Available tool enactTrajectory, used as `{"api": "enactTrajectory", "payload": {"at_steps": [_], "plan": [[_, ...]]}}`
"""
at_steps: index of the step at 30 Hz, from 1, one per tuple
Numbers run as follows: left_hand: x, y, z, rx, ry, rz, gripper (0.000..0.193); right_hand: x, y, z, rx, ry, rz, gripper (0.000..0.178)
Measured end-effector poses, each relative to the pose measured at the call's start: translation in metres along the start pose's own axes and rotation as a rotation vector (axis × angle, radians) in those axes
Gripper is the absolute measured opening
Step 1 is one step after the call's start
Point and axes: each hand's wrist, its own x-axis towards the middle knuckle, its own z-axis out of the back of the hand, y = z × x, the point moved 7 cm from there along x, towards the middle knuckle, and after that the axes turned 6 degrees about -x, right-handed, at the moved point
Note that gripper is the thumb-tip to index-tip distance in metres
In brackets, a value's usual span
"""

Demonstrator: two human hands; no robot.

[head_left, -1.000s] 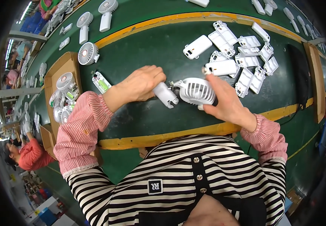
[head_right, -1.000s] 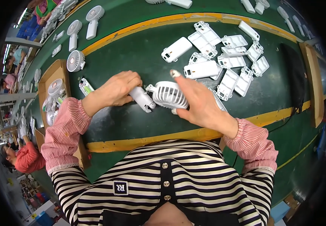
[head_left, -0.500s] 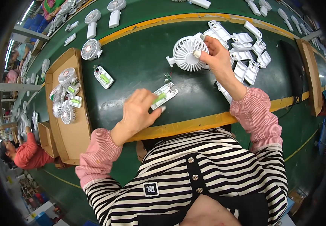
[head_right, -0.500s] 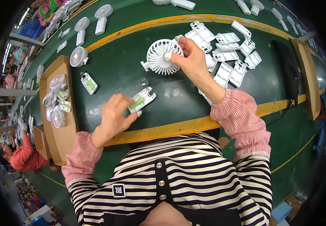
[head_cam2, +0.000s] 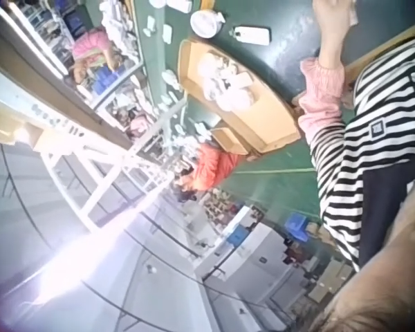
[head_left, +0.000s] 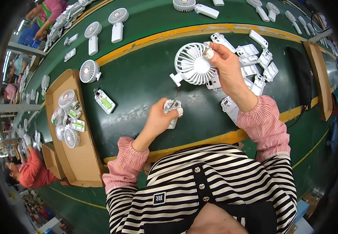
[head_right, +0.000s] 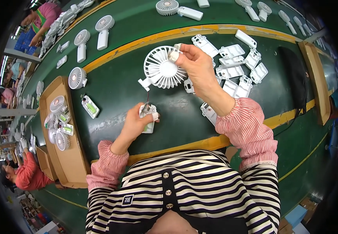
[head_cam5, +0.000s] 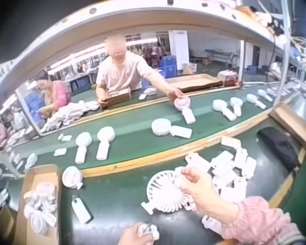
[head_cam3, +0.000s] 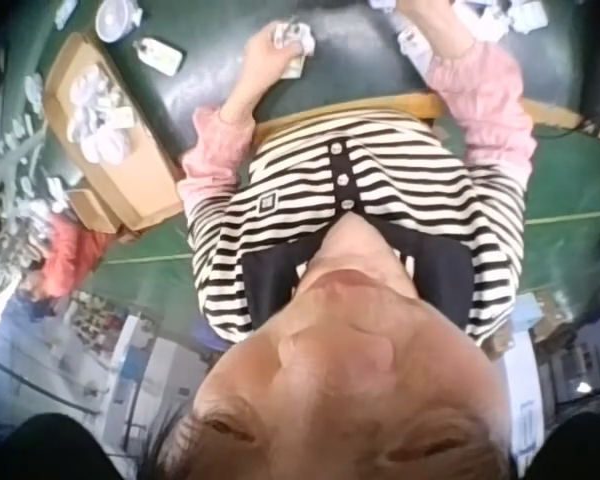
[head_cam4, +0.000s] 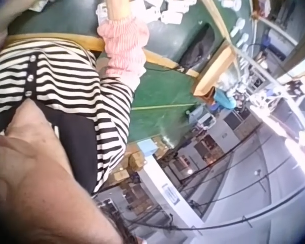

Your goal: The person assembles small handheld fans by hand, fitting batteries and plastic casings together.

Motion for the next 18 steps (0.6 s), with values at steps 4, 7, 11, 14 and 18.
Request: {"api": "enactTrajectory", "payload": {"at_steps": [4, 7, 11, 14, 18], "plan": [[-0.005, -0.001, -0.018, -0.911, 0.269, 0.117, 0.044, 0.007, -0.002, 0.008, 0.042, -0.034, -0.086, 0.039], [-0.003, -0.001, -0.02, -1.144, 0.263, 0.155, 0.047, 0.003, 0.002, 0.002, 0.055, 0.035, -0.133, 0.037], [0.01, 0.015, -0.018, -1.185, 0.136, 0.251, 0.049, -0.006, -0.004, -0.009, 0.003, 0.17, -0.19, 0.034], [0.01, 0.016, -0.015, -0.965, -0.022, 0.286, 0.031, -0.005, -0.004, -0.015, -0.037, 0.206, -0.157, 0.031], [0.007, -0.002, -0.012, -0.795, -0.049, 0.107, 0.039, 0.015, -0.017, -0.017, -0.159, 0.148, -0.177, 0.028]]}}
